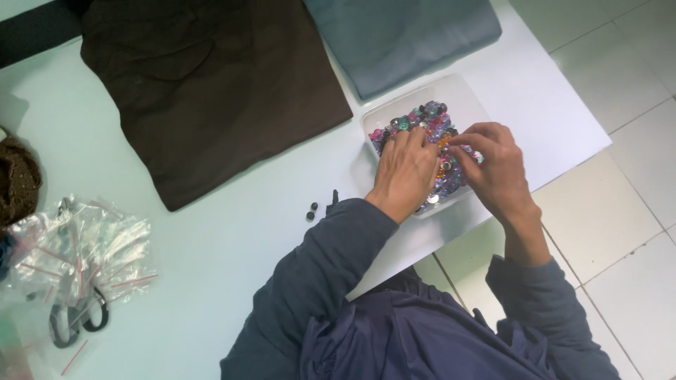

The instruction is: Sorting and packaging small decorative beads and fasteners into individual plastic bags.

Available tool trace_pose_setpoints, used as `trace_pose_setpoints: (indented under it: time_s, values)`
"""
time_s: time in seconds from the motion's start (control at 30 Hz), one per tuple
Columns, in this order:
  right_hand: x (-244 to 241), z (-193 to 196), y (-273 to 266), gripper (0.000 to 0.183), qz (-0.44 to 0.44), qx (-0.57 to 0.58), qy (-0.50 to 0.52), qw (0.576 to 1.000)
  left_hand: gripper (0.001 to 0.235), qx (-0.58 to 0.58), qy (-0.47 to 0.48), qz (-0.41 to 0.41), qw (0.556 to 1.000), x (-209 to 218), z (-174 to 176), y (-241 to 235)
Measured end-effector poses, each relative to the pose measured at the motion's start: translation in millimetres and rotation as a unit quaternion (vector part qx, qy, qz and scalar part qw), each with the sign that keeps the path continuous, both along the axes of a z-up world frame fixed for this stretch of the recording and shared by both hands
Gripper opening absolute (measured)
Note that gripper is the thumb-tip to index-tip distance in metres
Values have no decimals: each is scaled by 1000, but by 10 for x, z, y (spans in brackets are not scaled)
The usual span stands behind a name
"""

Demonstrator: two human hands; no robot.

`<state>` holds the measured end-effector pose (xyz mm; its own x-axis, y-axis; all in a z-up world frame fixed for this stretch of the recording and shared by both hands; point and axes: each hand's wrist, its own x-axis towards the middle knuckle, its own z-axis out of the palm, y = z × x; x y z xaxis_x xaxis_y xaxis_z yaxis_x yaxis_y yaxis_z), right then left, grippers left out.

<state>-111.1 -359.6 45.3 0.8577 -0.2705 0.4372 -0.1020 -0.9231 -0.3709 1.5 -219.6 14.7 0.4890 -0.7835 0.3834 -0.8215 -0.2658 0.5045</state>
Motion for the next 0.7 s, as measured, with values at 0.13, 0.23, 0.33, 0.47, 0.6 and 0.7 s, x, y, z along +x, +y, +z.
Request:
trace_pose_setpoints:
  time_s: [0.13,0.23,0.33,0.47,0.6,0.7]
  values:
    - [97,-168,-59,16,-48,-19,151,987,9,63,-32,10,997,79,-178,-232]
    - [154,-133,-44,18,-92,-39,236,967,10,96,-33,7,995,102,-182,-239]
    - [172,-79,12,17,-110,-42,267,956,12,109,-8,1,994,119,-178,-214]
    - [136,-114,-6,14,-86,-27,226,970,14,119,31,-6,992,154,-99,-186]
    - [98,-44,8,16,-73,8,187,980,12,92,35,-8,995,142,-13,-138]
    - [93,-21,28,15,-64,35,138,988,11,46,55,0,997,127,74,-84]
